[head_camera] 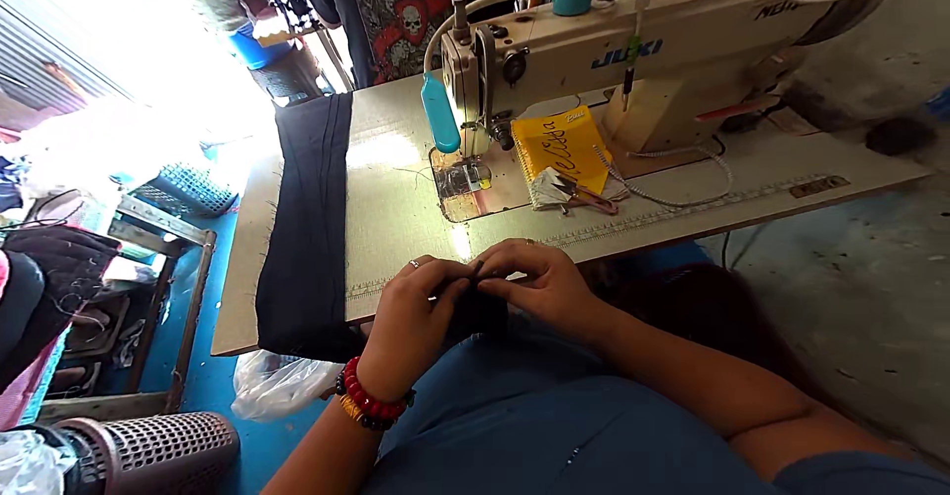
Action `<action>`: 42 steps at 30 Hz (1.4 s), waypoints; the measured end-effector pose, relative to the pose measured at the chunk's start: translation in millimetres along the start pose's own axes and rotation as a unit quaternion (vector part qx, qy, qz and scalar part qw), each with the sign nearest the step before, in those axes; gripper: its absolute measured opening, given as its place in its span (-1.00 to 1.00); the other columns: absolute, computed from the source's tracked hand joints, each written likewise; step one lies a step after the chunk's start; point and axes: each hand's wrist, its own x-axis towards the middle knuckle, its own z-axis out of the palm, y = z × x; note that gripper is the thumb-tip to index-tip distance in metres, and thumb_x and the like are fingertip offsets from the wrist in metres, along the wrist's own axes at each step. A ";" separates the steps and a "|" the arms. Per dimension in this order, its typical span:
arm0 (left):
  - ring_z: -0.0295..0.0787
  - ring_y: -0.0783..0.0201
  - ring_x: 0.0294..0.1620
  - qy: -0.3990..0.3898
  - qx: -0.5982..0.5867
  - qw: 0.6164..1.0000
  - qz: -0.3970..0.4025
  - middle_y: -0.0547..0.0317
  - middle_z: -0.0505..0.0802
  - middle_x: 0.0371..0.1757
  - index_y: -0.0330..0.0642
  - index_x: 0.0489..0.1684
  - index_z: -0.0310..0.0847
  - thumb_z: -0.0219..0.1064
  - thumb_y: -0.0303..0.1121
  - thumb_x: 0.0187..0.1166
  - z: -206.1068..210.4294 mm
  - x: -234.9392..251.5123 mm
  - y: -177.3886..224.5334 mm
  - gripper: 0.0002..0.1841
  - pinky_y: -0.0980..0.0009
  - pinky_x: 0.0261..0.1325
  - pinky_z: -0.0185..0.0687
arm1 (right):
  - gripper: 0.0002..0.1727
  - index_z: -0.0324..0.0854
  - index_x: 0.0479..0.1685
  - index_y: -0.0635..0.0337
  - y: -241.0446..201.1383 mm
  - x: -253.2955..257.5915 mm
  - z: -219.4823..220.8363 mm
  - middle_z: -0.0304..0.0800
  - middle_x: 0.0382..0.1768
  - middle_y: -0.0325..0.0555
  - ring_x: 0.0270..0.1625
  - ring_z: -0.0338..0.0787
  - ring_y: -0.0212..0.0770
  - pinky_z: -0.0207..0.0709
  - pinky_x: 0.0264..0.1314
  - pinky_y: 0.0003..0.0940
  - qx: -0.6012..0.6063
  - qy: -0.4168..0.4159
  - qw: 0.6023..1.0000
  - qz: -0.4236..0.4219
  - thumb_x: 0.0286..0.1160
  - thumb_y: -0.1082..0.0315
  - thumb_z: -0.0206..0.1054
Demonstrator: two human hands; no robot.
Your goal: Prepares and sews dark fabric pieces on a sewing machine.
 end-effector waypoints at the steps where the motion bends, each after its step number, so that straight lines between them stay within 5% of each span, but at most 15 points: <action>1: 0.79 0.55 -0.10 -0.003 0.002 1.000 0.003 0.27 0.86 -0.11 -0.14 -0.05 0.84 0.36 -0.34 0.63 0.1 0.1 -0.8 -0.84 0.61 0.06 0.74 | -0.91 0.79 -0.21 0.26 1.0 0.3 -2.3 0.87 -0.03 -0.12 0.00 0.87 -0.36 0.81 0.09 -0.44 0.007 -0.003 1.000 -0.003 0.48 0.41 0.48; 15: 0.79 0.55 -0.20 0.002 -0.011 1.000 0.014 0.29 0.86 -0.22 -0.15 -0.14 0.83 0.47 -0.29 0.54 8.1 -0.4 -7.1 -0.85 0.61 -0.02 0.75 | -0.90 0.77 -0.26 0.22 9.0 -3.3 1.5 0.86 -0.23 -0.20 -0.14 0.86 -0.37 0.81 0.01 -0.43 0.060 0.035 0.997 0.020 0.34 0.47 0.57; 30: 0.81 0.54 -0.19 0.008 0.015 0.999 0.042 0.30 0.87 -0.21 -0.16 -0.09 0.79 0.47 -0.35 0.52 3.7 0.3 -7.8 -0.86 0.57 -0.01 0.77 | -0.83 0.69 -0.20 0.17 9.0 -3.6 1.8 0.83 -0.22 -0.19 -0.15 0.84 -0.36 0.80 -0.01 -0.43 0.125 0.034 0.991 0.029 0.33 0.57 0.53; 35: 0.80 0.55 -0.20 0.008 0.033 0.999 0.036 0.34 0.85 -0.25 -0.07 -0.14 0.84 0.47 -0.29 0.52 3.4 -0.7 -10.2 -0.88 0.58 -0.05 0.74 | -0.70 0.70 0.09 0.20 8.2 -3.8 3.6 0.82 -0.24 -0.21 -0.16 0.84 -0.36 0.79 -0.02 -0.44 0.070 0.034 0.996 0.031 0.38 0.54 0.49; 42: 0.70 0.57 -0.26 0.013 0.056 0.998 0.023 0.39 0.77 -0.32 -0.03 -0.23 0.83 0.45 -0.28 0.54 3.5 1.5 -12.4 -0.92 0.61 -0.13 0.63 | -0.80 0.76 -0.01 0.23 6.3 -5.1 7.1 0.86 -0.13 -0.17 -0.07 0.87 -0.35 0.82 0.01 -0.43 0.036 0.032 0.998 0.044 0.41 0.51 0.49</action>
